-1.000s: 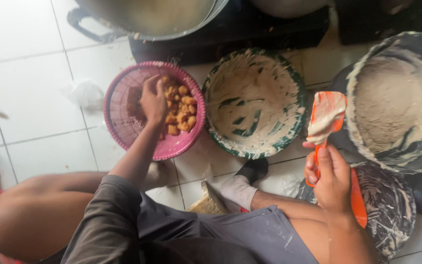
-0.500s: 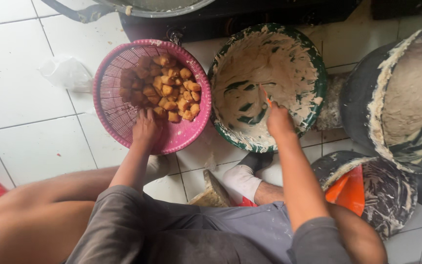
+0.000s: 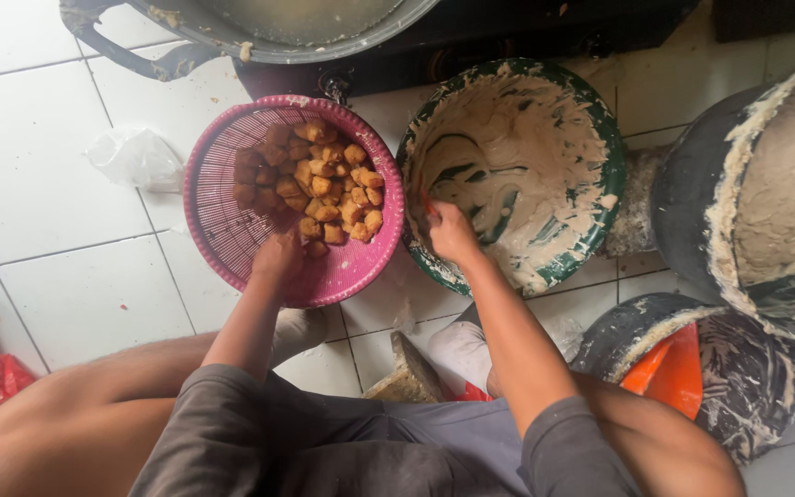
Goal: The person repeatedly picks small fried food items from a pink basket, coats them with batter using an orange spatula, and places them into a pot of hot oil. The process is repeated continuously throughout the clip.
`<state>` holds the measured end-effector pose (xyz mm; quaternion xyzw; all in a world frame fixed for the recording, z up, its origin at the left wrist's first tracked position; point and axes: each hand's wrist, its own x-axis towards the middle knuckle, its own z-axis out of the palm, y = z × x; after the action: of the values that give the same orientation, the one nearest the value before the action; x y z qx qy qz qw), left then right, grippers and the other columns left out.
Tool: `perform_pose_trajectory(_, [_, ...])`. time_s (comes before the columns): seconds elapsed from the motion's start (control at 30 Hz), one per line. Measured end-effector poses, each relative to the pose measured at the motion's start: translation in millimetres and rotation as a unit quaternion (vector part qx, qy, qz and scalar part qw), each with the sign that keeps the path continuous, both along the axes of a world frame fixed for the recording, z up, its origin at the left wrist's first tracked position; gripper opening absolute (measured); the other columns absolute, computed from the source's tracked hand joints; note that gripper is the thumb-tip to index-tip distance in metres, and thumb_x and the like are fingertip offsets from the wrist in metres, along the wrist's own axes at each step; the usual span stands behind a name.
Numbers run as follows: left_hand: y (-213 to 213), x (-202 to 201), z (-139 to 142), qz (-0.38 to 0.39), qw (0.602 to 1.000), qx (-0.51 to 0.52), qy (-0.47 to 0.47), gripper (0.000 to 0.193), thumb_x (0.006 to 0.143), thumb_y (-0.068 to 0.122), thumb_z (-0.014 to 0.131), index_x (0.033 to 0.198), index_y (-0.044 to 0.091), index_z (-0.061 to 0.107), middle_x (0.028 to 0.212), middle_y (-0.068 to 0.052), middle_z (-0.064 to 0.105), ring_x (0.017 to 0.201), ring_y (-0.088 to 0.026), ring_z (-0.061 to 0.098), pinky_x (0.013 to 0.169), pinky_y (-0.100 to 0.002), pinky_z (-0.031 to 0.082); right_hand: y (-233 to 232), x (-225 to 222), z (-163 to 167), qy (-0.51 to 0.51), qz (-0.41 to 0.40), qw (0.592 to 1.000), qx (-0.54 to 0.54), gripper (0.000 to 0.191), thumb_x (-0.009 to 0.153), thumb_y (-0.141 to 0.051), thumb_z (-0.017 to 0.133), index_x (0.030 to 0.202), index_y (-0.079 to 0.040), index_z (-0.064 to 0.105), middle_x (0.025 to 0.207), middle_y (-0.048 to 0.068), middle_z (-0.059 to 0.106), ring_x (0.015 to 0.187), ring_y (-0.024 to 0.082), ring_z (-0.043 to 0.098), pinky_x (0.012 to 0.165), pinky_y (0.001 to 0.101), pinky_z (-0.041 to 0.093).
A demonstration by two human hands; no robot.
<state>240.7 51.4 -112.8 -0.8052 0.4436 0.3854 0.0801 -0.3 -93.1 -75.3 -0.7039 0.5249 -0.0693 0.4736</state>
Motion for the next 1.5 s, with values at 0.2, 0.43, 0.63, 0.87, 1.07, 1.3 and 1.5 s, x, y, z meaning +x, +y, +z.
perform_pose_trajectory(0.2, [13,1,1,-0.024,0.953,-0.287,-0.093,0.033,0.097,0.018,0.05,0.122,0.001,0.063,0.114,-0.031,0.069,0.101,-0.046,0.068,0.082,-0.05,0.057,33,-18,25,-0.314,-0.232,0.855,0.342,0.029,0.106,-0.007,0.049,0.134,-0.008,0.055,0.088,0.003,0.054,0.062,0.007,0.046,0.052,0.0226,0.038])
perform_pose_trajectory(0.43, [-33,-40,72,0.165,0.899,-0.268,0.305,0.054,0.085,-0.012,0.051,0.135,0.009,0.056,0.107,-0.014,0.076,0.09,-0.023,0.075,0.076,-0.037,0.061,21,-89,101,-0.365,-0.243,0.843,0.31,0.013,0.103,-0.01,0.051,0.115,-0.01,0.054,0.083,0.0,0.053,0.062,0.006,0.045,0.054,0.0212,0.035])
perform_pose_trajectory(0.63, [-54,-170,189,-0.079,0.771,-0.403,0.488,0.068,0.078,-0.016,0.057,0.141,0.01,0.051,0.101,-0.01,0.076,0.097,-0.02,0.076,0.088,-0.034,0.062,38,-168,193,-0.287,-0.208,0.905,0.235,0.021,0.101,-0.027,0.066,0.108,-0.009,0.056,0.073,-0.008,0.044,0.052,0.001,0.031,0.045,0.021,0.023])
perform_pose_trajectory(0.87, [-51,-220,242,-0.245,0.663,-0.623,0.336,0.047,0.09,0.001,0.066,0.136,0.005,0.057,0.11,-0.011,0.071,0.117,-0.031,0.068,0.099,-0.04,0.055,71,-188,225,-0.37,-0.2,0.889,0.18,0.039,0.092,-0.033,0.077,0.115,-0.01,0.055,0.082,-0.005,0.056,0.056,0.0,0.037,0.048,0.0184,0.027])
perform_pose_trajectory(1.07, [-51,-206,246,-0.353,0.621,-0.647,0.267,0.046,0.088,0.003,0.067,0.133,0.004,0.063,0.102,-0.004,0.068,0.105,-0.021,0.068,0.113,-0.048,0.053,78,-192,223,-0.336,-0.203,0.91,0.136,0.031,0.093,-0.024,0.074,0.11,-0.007,0.056,0.079,-0.005,0.052,0.06,0.001,0.041,0.05,0.019,0.032])
perform_pose_trajectory(1.3, [-28,-229,244,0.004,0.739,-0.447,0.504,0.038,0.087,0.014,0.078,0.118,-0.001,0.063,0.118,-0.014,0.06,0.111,-0.024,0.063,0.099,-0.04,0.054,89,-191,224,-0.335,-0.212,0.91,0.118,0.031,0.092,-0.02,0.074,0.113,-0.003,0.058,0.083,-0.003,0.056,0.066,0.002,0.045,0.057,0.0201,0.038])
perform_pose_trajectory(1.5, [-44,-239,216,0.257,0.656,-0.211,0.678,0.028,0.098,0.026,0.068,0.104,-0.001,0.066,0.095,-0.003,0.07,0.085,-0.01,0.067,0.083,-0.03,0.061,91,-183,222,-0.225,-0.19,0.956,-0.018,0.029,0.093,-0.023,0.073,0.11,-0.003,0.062,0.085,-0.005,0.056,0.072,0.001,0.049,0.062,0.0191,0.042])
